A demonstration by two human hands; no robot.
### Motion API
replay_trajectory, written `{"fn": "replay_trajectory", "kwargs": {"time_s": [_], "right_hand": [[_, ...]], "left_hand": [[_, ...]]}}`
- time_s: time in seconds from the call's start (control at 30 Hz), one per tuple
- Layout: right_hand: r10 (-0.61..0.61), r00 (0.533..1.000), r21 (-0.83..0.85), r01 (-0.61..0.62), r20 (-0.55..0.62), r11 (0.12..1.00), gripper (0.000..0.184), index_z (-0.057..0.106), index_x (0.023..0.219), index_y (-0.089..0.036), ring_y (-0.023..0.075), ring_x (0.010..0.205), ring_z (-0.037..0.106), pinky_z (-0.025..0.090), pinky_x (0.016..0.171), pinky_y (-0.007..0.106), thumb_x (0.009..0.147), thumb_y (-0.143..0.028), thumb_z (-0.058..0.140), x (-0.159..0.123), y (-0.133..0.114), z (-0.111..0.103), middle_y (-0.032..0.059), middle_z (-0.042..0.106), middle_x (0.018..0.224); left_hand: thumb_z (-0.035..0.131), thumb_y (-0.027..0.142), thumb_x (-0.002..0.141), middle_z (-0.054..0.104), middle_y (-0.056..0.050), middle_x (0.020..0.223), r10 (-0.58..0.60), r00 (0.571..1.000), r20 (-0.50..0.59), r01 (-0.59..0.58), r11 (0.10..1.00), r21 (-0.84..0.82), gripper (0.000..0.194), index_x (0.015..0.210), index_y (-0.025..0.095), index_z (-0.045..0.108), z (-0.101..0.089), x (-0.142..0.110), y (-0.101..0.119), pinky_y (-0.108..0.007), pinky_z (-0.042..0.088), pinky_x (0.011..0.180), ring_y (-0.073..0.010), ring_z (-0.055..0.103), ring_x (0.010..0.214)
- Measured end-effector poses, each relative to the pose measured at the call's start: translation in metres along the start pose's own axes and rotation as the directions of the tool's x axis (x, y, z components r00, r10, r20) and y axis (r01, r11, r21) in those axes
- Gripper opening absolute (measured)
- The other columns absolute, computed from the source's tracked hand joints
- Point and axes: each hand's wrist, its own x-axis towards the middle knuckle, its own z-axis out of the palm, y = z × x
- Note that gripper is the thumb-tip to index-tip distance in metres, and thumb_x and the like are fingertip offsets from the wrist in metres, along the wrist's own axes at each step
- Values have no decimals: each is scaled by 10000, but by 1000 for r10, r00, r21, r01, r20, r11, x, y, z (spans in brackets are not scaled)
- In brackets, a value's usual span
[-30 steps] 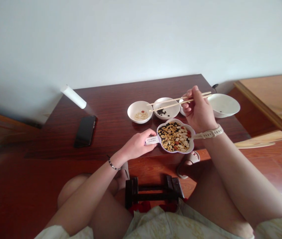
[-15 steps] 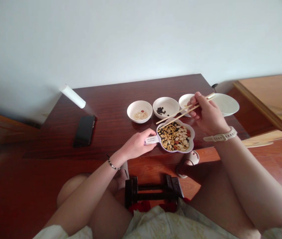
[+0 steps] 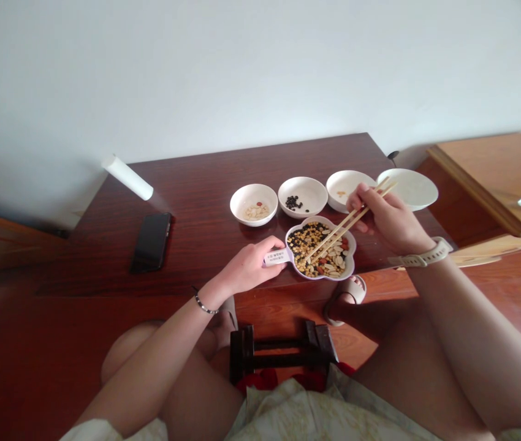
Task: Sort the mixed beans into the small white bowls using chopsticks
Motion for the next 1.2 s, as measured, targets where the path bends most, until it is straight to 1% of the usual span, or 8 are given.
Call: {"fn": "replay_trajectory", "kwargs": {"time_s": [0.13, 0.27, 0.4, 0.63, 0.83, 0.97, 1.2], "right_hand": [[-8, 1000, -34, 9, 22, 999, 504, 608, 809, -232, 107, 464, 404, 244, 429, 269, 1071, -661, 583, -4, -1, 5, -15, 488, 552], [-41, 999, -24, 41, 0, 999, 511, 593, 793, -234, 109, 470, 411, 240, 429, 276, 1052, -674, 608, -4, -2, 6, -7, 505, 573], [-56, 998, -22, 56, -14, 998, 508, 591, 788, -235, 109, 467, 392, 208, 424, 282, 1048, -671, 619, -2, -2, 3, -11, 487, 575], [-63, 998, -34, 63, -1, 997, 508, 610, 790, -241, 117, 467, 401, 230, 430, 294, 1050, -677, 609, -3, 0, 5, -2, 514, 577], [-83, 994, -35, 80, -67, 996, 554, 579, 752, -252, 118, 443, 387, 220, 398, 300, 975, -751, 669, -4, -5, 6, 3, 519, 572], [-84, 994, -24, 82, -74, 996, 541, 582, 755, -253, 113, 434, 372, 206, 385, 298, 978, -737, 677, -3, -4, 5, 3, 517, 570], [-75, 995, -24, 74, -62, 997, 544, 594, 765, -242, 106, 444, 408, 254, 394, 285, 991, -732, 665, -3, -3, 6, -2, 531, 584]], "left_hand": [[710, 336, 985, 777, 12, 992, -7, 1000, 2, 7, 1000, 3, 249, 1204, 231, 653, 0, 1, 1, -275, 446, 736, -159, 682, 800], [711, 343, 986, 782, 10, 997, -13, 1000, 4, 13, 1000, 1, 254, 1207, 233, 651, 0, 1, 0, -276, 453, 744, -161, 687, 804], [711, 345, 987, 777, 11, 986, -9, 1000, 5, 9, 1000, 3, 255, 1208, 232, 649, 0, 0, 0, -272, 452, 735, -158, 683, 796], [707, 347, 985, 775, 9, 982, -8, 1000, 4, 8, 1000, -2, 247, 1196, 233, 648, 0, 0, 1, -272, 450, 726, -161, 682, 791], [701, 357, 985, 777, -5, 986, -5, 1000, 5, 5, 1000, 4, 260, 1206, 230, 651, 0, 0, 1, -273, 467, 724, -172, 687, 794], [701, 347, 984, 779, -5, 998, -2, 1000, -1, 2, 1000, 3, 259, 1209, 229, 652, -1, 1, 1, -273, 471, 738, -172, 689, 804], [701, 346, 983, 780, -3, 999, 3, 1000, -2, -3, 1000, -10, 257, 1206, 229, 651, 0, 0, 2, -265, 473, 738, -171, 688, 812]]}}
